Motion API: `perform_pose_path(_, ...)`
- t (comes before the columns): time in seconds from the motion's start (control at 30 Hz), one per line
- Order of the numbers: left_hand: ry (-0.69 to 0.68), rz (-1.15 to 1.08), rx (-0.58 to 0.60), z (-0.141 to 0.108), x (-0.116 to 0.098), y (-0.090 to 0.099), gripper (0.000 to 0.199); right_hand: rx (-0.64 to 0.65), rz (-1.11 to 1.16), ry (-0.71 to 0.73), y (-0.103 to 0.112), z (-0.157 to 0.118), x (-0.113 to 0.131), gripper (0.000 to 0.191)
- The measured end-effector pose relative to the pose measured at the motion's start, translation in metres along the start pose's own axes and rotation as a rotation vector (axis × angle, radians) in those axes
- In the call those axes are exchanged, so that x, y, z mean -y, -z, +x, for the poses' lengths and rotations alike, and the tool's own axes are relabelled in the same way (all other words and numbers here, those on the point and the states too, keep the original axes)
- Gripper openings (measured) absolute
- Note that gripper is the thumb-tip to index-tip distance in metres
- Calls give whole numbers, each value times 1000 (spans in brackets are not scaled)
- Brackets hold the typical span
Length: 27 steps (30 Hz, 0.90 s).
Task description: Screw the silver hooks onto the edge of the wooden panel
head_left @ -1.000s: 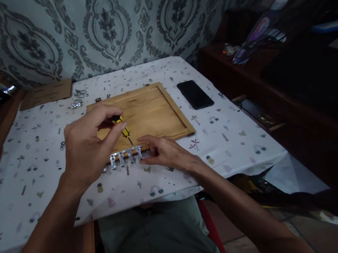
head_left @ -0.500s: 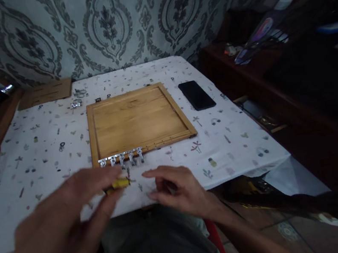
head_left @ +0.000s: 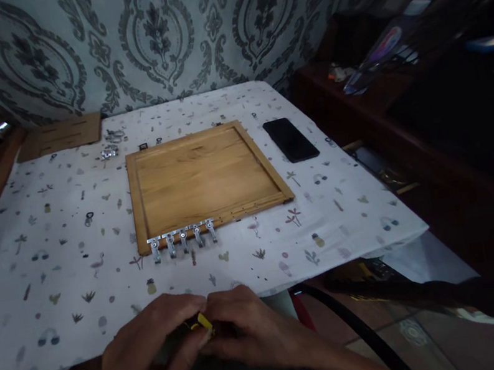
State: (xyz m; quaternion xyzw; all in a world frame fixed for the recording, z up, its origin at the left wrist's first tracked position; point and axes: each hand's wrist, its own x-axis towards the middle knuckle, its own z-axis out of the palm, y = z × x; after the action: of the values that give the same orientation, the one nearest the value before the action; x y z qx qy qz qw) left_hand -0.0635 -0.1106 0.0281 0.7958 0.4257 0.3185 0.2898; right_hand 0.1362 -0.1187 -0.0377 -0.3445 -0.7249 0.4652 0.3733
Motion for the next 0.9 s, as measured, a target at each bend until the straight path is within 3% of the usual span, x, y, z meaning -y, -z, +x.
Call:
perform_pose_path(0.1,-3,22,-33,3,11,3,35,5,-4,-63,8,3,2,34)
perform_pose_path(0.2,13,52,-186,9,22,4,34,-75,50,-146,19,2,3,42)
perform_pose_path(0.27,97,108,-293,13,32,6,28,-132,69,-209,29,-2,1,43)
perform_pose_path(0.37,270,180,-431,15,55,14,22,-328,58,-298,48,-10,-4,43)
perform_pose_path(0.47,424,102,-499,18,78,29,23,-555,-16,-378,71,-16,-9,44)
perform_pose_path(0.67,479,28,-466,36,108,65,21,-785,-249,-508,123,-24,-22,42)
perform_pose_path(0.77,390,38,-395,56,127,75,22,-819,-472,-596,149,-30,-31,37)
perform_pose_path(0.9,317,86,-390,95,157,77,23,-806,-720,-722,177,-31,-39,33)
